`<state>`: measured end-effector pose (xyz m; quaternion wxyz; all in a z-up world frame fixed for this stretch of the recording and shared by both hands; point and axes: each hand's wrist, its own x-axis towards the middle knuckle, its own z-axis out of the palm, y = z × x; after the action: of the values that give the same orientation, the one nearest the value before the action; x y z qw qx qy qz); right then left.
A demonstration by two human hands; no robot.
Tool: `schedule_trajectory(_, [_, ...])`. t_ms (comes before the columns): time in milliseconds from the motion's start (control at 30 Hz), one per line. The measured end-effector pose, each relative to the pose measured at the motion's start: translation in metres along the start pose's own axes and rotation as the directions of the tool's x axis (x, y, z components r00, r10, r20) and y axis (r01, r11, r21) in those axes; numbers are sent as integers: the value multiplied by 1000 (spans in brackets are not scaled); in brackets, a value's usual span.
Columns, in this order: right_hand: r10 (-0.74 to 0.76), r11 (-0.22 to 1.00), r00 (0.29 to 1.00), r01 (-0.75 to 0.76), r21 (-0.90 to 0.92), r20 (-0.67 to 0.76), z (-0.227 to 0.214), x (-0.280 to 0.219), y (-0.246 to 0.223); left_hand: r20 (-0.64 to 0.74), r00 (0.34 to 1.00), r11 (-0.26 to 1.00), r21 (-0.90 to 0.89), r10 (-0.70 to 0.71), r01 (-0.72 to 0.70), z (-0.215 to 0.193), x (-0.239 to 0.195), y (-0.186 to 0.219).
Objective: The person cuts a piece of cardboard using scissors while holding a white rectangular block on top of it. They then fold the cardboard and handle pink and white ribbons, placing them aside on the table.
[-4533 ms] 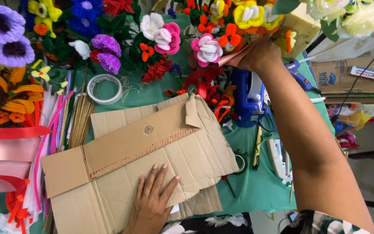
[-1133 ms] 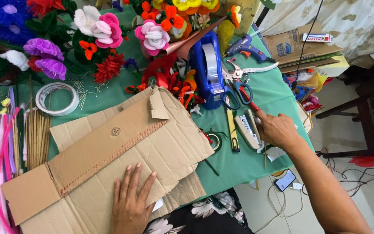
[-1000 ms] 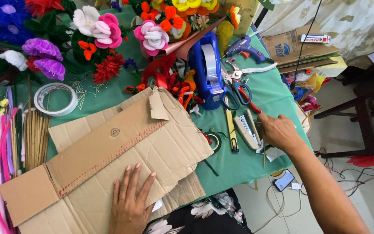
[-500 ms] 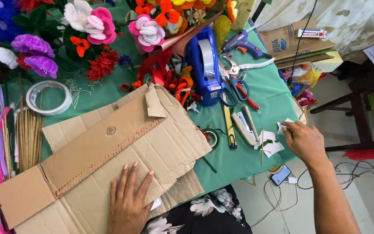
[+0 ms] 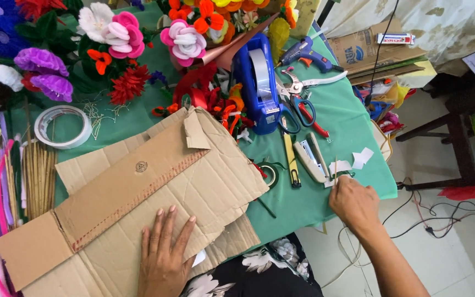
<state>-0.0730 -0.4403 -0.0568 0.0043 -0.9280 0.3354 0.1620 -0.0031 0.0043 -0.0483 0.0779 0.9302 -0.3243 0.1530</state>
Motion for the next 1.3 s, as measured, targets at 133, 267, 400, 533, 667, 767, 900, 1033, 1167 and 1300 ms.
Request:
schedule_trajectory(133, [-77,991,973,51,-122,-217,2,20,14,-8,1000,1000,12,6,-6,3,0,-1])
schedule_trajectory(267, [-105,982,895,25,-187,-433,9,53,32,26,1000,1000,3,-12,12,0,2,1])
schedule_trajectory(400, [-77,993,927,37,-114,-366,-19,47,28,-9,1000,1000,-10,6,-6,1,1,0])
schedule_trajectory(533, [-362,928,765,349,-130,-533,-19,20,21,5,1000,1000,-2,10,-10,1,0,0])
schedule_trajectory(667, [-527,829,591,515,-218,-611,7,19,20,21,1000,1000,-18,11,-11,2,0,-2])
schedule_trajectory(767, [-559,794,519,561,-235,-647,7,28,24,6,1000,1000,-29,3,-3,-2,2,0])
schedule_trajectory(900, [-576,790,525,554,-262,-627,3,42,31,-3,1000,1000,2,0,0,4,0,-1])
schedule_trajectory(1033, [-488,796,582,602,-59,-650,-8,43,24,7,1000,1000,13,4,-4,1,1,0])
schedule_trajectory(1167, [-403,859,752,508,69,-522,-27,32,-8,25,1000,1000,-30,5,-5,0,1,-2])
schedule_trajectory(1300, [-417,908,802,381,-173,-428,-32,26,-36,13,1000,1000,-22,14,-14,-1,0,-6])
